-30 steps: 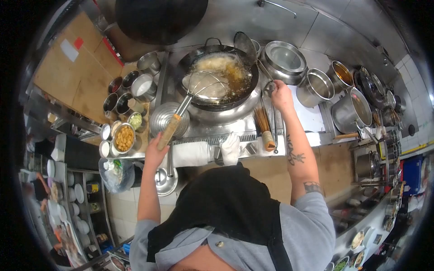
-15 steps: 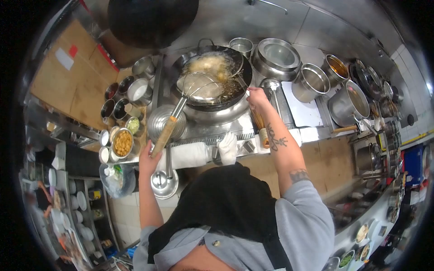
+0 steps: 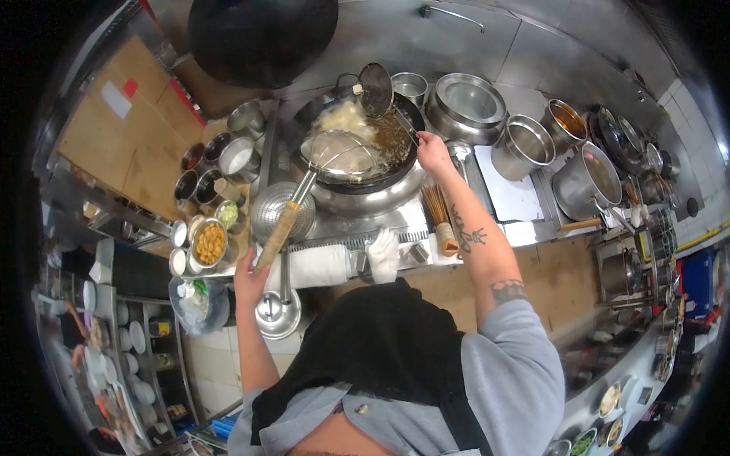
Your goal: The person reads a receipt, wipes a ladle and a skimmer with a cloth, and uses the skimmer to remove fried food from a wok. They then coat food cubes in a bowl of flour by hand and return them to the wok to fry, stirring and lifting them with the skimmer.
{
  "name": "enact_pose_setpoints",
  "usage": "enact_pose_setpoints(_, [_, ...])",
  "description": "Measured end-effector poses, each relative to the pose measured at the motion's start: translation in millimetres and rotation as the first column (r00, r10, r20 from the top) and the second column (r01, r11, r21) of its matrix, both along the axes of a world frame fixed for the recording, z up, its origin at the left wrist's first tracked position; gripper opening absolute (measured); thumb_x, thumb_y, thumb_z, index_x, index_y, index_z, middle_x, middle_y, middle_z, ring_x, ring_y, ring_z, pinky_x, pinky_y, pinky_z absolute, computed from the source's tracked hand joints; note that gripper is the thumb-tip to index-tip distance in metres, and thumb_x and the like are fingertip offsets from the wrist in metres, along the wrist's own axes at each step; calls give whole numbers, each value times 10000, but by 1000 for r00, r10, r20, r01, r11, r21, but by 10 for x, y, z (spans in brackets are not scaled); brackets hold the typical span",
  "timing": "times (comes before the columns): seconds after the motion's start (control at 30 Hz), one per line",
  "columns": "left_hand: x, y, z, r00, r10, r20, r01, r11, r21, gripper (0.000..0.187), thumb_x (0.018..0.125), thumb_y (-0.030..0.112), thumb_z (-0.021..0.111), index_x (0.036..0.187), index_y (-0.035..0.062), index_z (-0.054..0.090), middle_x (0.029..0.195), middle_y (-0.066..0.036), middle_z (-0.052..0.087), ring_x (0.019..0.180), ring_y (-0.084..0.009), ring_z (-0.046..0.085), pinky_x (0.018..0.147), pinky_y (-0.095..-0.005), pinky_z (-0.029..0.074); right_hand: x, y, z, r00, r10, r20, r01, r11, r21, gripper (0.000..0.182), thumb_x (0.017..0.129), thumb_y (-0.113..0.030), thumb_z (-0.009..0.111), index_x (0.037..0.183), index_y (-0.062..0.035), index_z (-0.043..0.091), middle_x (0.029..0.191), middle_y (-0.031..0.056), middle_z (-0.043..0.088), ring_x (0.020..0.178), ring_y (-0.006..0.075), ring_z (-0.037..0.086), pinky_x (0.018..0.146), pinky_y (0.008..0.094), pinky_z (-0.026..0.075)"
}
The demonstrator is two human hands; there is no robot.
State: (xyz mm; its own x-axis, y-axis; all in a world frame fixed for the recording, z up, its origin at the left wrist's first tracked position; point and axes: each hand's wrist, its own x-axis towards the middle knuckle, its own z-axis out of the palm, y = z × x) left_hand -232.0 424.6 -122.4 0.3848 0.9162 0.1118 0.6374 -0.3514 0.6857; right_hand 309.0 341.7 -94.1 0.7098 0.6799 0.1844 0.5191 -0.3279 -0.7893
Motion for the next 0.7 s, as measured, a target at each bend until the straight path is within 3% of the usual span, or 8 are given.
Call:
enact_pose_setpoints(0.03, [4,-8,14,1000,19,-22,-19,1000,-11,644,795,141,765,1382,50,515,1172,-145,612,969,-231,592,863,-331,485,26,-3,-17,984,5,177,-9,1000,19,336,970,-159,460,1245,-38,610,1085,193,692,1035,356,652,913,412,491])
enact_pose_setpoints(0.13, [20,-27,32,1000,25,-10,-25,1000,-2,622,799,144,760,1367,43,527,1173,-141,613,964,-232,591,864,-334,487,-38,-157,160,971,-13,238,35,996,-88,351,946,-159,460,1258,-80,603,1107,238,653,1080,423,598,937,480,472])
enact_pose_setpoints(0.33, [8,-81,58,998,29,60,-33,997,75,541,801,101,730,1307,12,559,1202,-155,585,983,-282,579,875,-360,481,125,-291,300,948,-68,312,137,969,-206,461,887,-109,455,1343,-109,520,1068,280,646,1024,451,611,900,527,475])
enact_pose_setpoints(0.57, [-102,-345,146,982,150,117,-174,955,239,438,807,10,677,1235,-2,582,1180,-158,584,996,-282,572,895,-358,464,742,-214,520,868,-127,480,208,971,-118,617,849,-88,487,1455,-155,398,975,283,662,925,457,639,838,539,498])
enact_pose_setpoints(0.7, [-84,-566,231,965,207,160,-242,938,246,399,819,-22,643,1214,1,593,1182,-145,583,979,-263,570,885,-352,466,967,40,457,865,-213,455,276,958,-77,626,846,-86,491,1459,-157,391,1027,285,655,950,462,636,837,537,502])
